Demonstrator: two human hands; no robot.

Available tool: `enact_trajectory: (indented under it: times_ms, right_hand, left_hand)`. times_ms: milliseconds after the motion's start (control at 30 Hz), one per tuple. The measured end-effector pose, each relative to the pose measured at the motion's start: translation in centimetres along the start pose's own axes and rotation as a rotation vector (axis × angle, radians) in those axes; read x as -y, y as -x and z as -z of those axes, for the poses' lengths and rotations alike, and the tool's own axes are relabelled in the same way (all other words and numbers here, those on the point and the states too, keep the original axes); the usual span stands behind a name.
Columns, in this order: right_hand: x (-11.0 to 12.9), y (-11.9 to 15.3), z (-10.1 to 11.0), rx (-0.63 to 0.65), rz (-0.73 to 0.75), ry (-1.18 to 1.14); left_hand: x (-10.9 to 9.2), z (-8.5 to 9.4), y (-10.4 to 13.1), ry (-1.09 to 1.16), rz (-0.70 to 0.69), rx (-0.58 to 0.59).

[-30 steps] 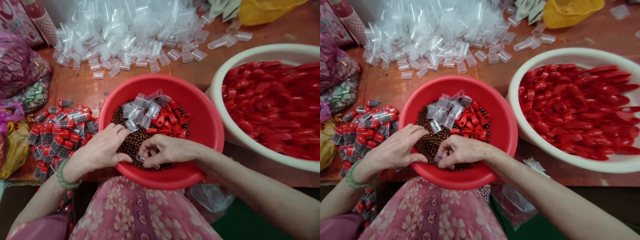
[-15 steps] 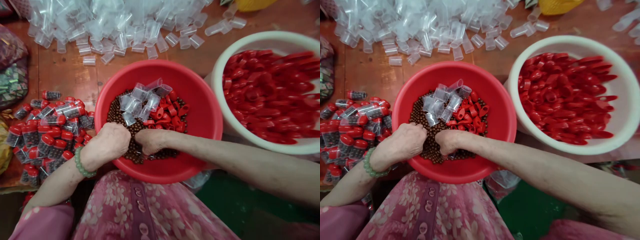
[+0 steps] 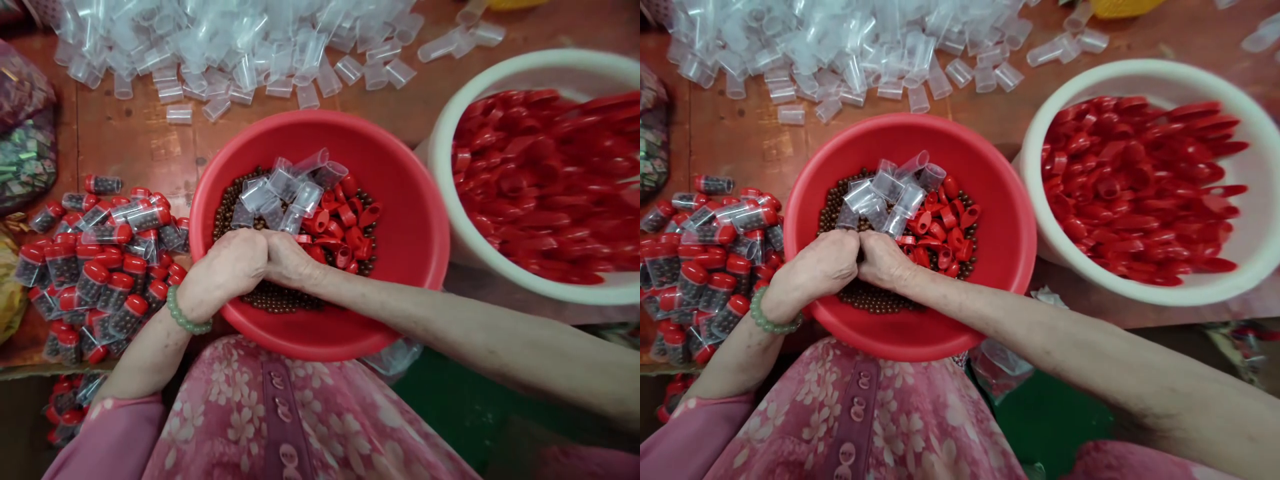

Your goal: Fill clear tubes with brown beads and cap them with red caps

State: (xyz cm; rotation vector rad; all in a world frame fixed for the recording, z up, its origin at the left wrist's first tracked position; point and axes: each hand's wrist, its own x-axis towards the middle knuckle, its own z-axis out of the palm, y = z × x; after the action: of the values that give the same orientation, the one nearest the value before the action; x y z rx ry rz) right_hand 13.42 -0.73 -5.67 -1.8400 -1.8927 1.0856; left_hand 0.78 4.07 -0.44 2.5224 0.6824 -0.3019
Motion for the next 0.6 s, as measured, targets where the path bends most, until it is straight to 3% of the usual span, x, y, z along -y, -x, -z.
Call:
enact_trajectory:
  times_ms: [133,333,467,600]
  right_hand:
    - [-0.1,1.2,1.4,-0.112,0.088,-0.027]
    - [0.3,3.4,3.1,-0.213,0.319,-0.226]
    - [0.7,4.1,3.8,-0.22,0.366,-0.278]
    - [0.8,4.4,4.8,-0.204,0.369,-0.327]
  left_hand:
    - [-0.3,2.1,0.1,0.02,0.109,-0.046]
    - [1.3,3.7,1.8,0.269,-0.097,-0.144]
    - [1.9,3.7,2.4,0.36,-0.252,-0.023]
    - [1.7,2.6,2.3,0.439,-0.206,-0.091]
